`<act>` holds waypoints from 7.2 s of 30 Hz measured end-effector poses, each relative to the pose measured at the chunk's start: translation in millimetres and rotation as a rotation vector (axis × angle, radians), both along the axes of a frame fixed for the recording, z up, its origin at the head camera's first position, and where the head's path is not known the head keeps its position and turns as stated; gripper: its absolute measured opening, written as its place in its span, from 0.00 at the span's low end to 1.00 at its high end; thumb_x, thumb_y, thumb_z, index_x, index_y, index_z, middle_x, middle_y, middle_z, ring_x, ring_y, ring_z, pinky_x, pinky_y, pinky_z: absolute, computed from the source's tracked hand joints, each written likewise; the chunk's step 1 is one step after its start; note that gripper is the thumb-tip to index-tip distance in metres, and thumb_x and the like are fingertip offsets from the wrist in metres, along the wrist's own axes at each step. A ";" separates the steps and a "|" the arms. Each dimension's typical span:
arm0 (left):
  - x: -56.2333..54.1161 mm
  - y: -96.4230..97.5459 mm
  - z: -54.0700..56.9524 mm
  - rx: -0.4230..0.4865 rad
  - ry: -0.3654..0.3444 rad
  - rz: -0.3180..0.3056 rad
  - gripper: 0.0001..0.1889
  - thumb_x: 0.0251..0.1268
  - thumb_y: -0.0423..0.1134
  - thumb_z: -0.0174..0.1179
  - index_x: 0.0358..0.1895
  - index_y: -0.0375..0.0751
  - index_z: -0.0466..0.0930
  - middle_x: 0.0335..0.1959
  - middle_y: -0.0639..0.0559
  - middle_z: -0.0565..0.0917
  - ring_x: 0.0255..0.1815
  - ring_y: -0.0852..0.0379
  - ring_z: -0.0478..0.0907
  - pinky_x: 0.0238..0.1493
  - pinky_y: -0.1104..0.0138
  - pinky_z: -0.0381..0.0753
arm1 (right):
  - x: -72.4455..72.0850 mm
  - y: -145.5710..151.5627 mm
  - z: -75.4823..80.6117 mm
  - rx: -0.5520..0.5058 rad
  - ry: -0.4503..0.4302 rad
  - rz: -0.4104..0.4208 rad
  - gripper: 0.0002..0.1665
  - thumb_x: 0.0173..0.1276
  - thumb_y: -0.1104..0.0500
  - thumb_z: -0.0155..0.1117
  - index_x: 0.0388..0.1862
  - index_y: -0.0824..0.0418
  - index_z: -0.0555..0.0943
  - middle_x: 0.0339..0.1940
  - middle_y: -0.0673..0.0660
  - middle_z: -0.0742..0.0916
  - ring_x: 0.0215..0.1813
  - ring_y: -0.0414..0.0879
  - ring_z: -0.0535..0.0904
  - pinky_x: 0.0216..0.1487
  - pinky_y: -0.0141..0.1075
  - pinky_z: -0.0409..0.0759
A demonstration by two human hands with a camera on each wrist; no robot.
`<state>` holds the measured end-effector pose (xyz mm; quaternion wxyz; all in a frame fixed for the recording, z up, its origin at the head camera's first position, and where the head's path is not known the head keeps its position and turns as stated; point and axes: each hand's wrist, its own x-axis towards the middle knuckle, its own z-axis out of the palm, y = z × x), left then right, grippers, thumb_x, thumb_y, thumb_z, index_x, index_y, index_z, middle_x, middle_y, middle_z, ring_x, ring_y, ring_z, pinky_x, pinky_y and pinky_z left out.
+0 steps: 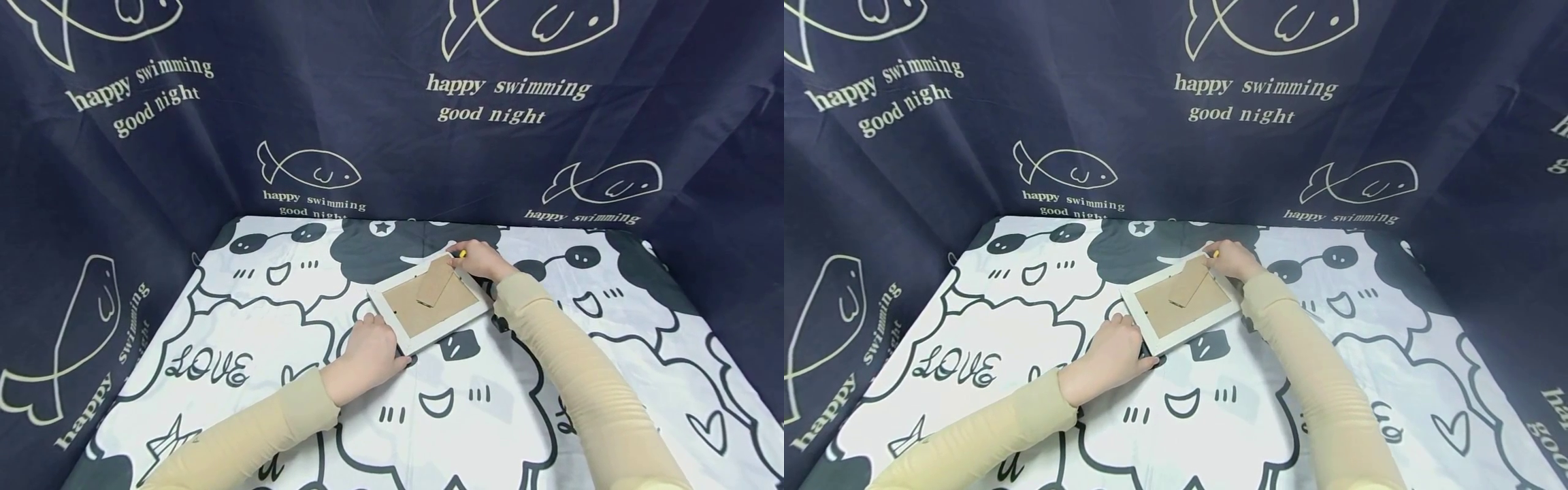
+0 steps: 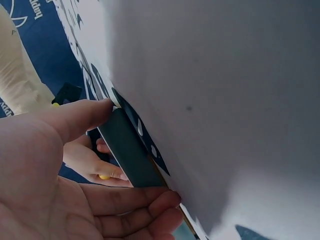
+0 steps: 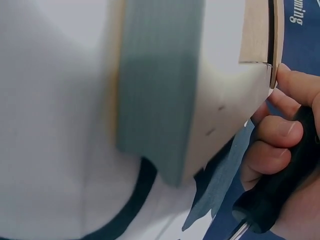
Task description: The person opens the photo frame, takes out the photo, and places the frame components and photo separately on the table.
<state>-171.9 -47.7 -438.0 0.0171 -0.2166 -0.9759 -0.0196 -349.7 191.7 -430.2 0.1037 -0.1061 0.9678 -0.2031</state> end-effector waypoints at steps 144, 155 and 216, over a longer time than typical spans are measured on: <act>-51.3 -49.6 -4.8 0.548 -0.439 0.103 0.24 0.58 0.40 0.65 0.54 0.28 0.74 0.21 0.52 0.76 0.19 0.61 0.71 0.20 0.72 0.70 | 51.1 44.0 3.1 -0.113 -0.205 -0.175 0.28 0.63 0.49 0.63 0.52 0.69 0.75 0.22 0.51 0.85 0.09 0.38 0.65 0.15 0.31 0.64; -58.2 -51.6 -1.9 0.542 -0.430 0.100 0.24 0.58 0.39 0.65 0.56 0.30 0.75 0.23 0.53 0.76 0.20 0.61 0.71 0.20 0.72 0.70 | 58.0 44.1 6.3 -0.104 -0.181 -0.176 0.27 0.63 0.49 0.64 0.49 0.70 0.76 0.24 0.53 0.86 0.10 0.38 0.65 0.16 0.31 0.66; -104.4 -61.8 -2.9 0.489 -0.318 -0.053 0.13 0.62 0.33 0.61 0.48 0.33 0.82 0.25 0.50 0.79 0.22 0.60 0.70 0.23 0.72 0.68 | 111.9 47.1 7.3 -0.202 -0.231 -0.268 0.20 0.60 0.47 0.66 0.29 0.64 0.84 0.16 0.52 0.86 0.08 0.36 0.61 0.12 0.30 0.59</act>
